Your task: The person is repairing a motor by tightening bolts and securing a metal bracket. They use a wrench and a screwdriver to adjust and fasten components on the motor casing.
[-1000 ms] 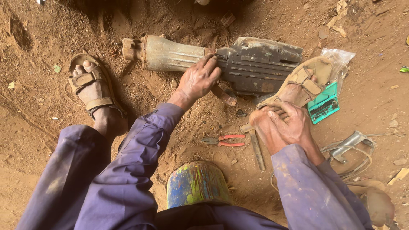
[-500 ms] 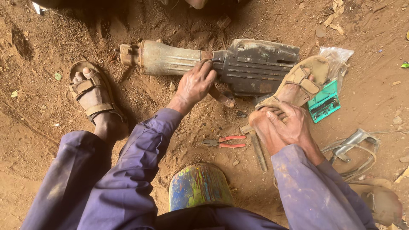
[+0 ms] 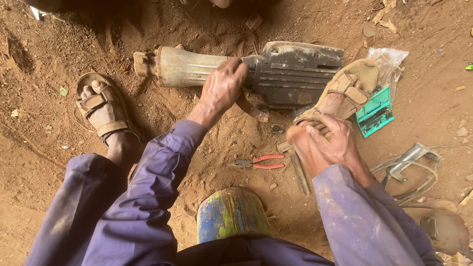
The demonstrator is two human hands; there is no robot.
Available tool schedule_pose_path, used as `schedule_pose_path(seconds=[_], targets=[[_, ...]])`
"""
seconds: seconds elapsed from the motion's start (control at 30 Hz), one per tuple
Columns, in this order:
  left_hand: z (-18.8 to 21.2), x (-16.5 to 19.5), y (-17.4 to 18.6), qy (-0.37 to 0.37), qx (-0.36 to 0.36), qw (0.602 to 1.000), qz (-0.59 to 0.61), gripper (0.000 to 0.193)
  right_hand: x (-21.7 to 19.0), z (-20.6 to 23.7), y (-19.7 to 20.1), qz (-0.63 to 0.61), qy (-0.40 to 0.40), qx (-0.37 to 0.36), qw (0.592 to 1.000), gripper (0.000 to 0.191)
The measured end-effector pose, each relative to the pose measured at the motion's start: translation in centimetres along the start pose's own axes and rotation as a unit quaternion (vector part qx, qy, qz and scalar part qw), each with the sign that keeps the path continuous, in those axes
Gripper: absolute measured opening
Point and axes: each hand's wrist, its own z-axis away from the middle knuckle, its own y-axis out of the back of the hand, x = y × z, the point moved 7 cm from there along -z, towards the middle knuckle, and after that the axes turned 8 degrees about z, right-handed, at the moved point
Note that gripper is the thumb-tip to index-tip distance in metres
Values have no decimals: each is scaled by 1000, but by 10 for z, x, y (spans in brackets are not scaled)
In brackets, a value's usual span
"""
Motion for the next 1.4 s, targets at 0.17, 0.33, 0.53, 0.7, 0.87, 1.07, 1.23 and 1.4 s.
schedule_pose_path(seconds=[0.17, 0.33, 0.53, 0.7, 0.87, 1.07, 1.23, 1.4], targets=[[-19, -21, -12, 95, -67, 992, 41, 13, -2, 0, 2, 6, 1, 8, 1000, 25], [-38, -22, -5, 54, -29, 997, 54, 14, -6, 0, 4, 14, 7, 13, 1000, 24], [-43, -46, -13, 131, 5, 985, 115, 24, -2, 1, 3, 12, 7, 12, 1000, 25], [-74, -75, -27, 187, 61, 980, 11, 32, 3, 1, 0, 29, 11, 13, 999, 25], [-85, -66, -48, 204, -23, 960, -190, 26, 6, 0, 2, 23, 10, 16, 1000, 25], [-66, -90, -52, 318, -136, 937, 47, 28, 10, 2, 3, 12, 17, 5, 1000, 24], [-78, -52, -47, 227, -95, 963, -111, 20, 8, 3, 2, 13, 36, 15, 999, 24], [-71, -62, -41, 344, -109, 932, 31, 23, 5, 2, 1, -1, 15, 14, 1000, 24]])
